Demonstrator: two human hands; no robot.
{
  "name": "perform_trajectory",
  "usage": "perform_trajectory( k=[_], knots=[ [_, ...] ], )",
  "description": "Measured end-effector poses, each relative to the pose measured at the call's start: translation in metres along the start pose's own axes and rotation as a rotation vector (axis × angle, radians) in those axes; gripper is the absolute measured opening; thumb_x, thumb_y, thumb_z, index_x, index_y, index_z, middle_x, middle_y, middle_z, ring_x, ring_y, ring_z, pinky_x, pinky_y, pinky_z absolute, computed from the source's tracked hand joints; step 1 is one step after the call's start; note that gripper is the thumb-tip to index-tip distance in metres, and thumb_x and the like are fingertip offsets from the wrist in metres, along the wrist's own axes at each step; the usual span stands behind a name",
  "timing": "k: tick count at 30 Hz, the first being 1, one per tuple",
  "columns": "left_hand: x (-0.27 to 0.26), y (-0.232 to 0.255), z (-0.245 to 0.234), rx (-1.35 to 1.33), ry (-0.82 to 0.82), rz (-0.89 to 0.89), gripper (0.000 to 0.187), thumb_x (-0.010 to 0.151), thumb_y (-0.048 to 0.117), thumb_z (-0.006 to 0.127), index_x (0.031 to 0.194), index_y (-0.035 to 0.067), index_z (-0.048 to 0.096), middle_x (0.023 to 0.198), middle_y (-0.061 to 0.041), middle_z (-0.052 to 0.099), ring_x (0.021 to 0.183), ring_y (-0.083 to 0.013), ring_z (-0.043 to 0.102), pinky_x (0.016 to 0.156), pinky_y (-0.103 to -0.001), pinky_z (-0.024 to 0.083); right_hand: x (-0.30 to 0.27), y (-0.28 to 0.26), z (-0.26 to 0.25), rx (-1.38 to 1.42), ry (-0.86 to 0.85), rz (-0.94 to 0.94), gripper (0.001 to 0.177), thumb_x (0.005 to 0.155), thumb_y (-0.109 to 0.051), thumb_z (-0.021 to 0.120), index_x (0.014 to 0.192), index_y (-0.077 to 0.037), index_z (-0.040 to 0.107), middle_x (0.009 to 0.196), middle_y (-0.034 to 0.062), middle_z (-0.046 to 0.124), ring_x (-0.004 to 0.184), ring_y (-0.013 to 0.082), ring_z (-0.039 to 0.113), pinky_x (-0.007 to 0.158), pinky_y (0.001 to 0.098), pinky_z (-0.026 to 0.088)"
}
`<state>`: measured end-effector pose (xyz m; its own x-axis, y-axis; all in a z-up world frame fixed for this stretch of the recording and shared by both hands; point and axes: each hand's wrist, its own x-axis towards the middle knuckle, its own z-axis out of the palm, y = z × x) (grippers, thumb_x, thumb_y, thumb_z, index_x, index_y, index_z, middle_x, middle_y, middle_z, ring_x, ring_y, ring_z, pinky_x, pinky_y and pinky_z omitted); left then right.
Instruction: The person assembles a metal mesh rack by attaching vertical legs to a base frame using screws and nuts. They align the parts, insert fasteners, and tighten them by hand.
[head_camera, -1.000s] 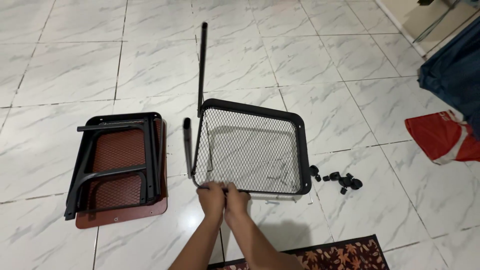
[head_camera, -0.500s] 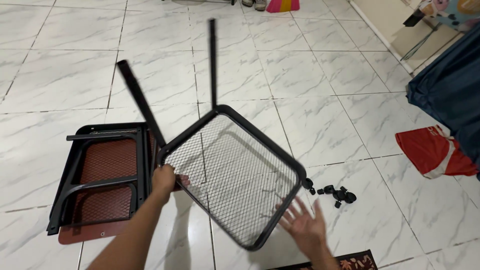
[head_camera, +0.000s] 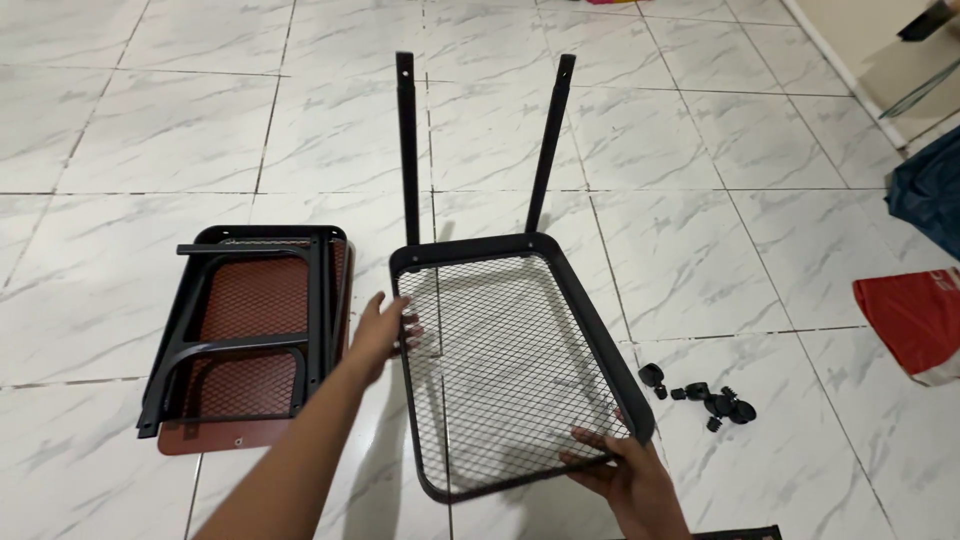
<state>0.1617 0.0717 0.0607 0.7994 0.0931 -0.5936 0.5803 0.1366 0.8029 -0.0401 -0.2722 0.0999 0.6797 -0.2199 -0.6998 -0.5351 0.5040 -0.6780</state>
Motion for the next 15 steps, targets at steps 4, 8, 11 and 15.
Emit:
perform_trajectory(
  k=[4,8,11,15],
  knots=[
    [-0.066,0.003,-0.003,0.291,0.053,0.089,0.081,0.094,0.041,0.062,0.160,0.015,0.023,0.143,-0.022,0.051,0.119,-0.0355,0.060,0.097,-0.049,0.052,-0.020,-0.017,0.024,0.032,0.033,-0.046,0.039,0.092,-0.014,0.053,0.130,-0.003,0.047,0.114,0.0287,0.066,0.098,0.0371,0.072,0.087,0.0590,0.059],
    [-0.143,0.014,-0.015,0.562,0.102,0.650,0.061,0.096,0.050,0.064,0.141,0.010,0.052,0.151,-0.020,0.050,0.142,-0.0354,0.046,0.117,-0.051,0.038,-0.031,-0.027,0.036,0.087,-0.163,-0.067,0.035,0.093,-0.026,0.055,0.110,0.005,0.053,0.107,0.0273,0.068,0.093,0.0388,0.071,0.084,0.0537,0.061],
    [-0.206,0.020,-0.018,0.760,-0.002,0.926,0.053,0.085,0.051,0.072,0.121,0.012,0.070,0.145,-0.015,0.056,0.145,-0.0365,0.040,0.118,-0.058,0.026,-0.033,-0.035,0.052,0.096,-0.171,-0.046,0.034,0.094,-0.024,0.057,0.108,0.007,0.055,0.106,0.0256,0.065,0.095,0.0394,0.070,0.086,0.0532,0.062],
    [-0.255,0.023,-0.010,1.092,-0.189,0.959,0.063,0.064,0.049,0.087,0.114,0.013,0.073,0.140,-0.013,0.057,0.142,-0.0391,0.038,0.112,-0.071,0.014,-0.047,-0.040,0.068,0.070,-0.194,-0.066,0.036,0.096,-0.024,0.058,0.109,0.009,0.055,0.107,0.0255,0.063,0.097,0.0404,0.069,0.088,0.0531,0.063]
  ],
)
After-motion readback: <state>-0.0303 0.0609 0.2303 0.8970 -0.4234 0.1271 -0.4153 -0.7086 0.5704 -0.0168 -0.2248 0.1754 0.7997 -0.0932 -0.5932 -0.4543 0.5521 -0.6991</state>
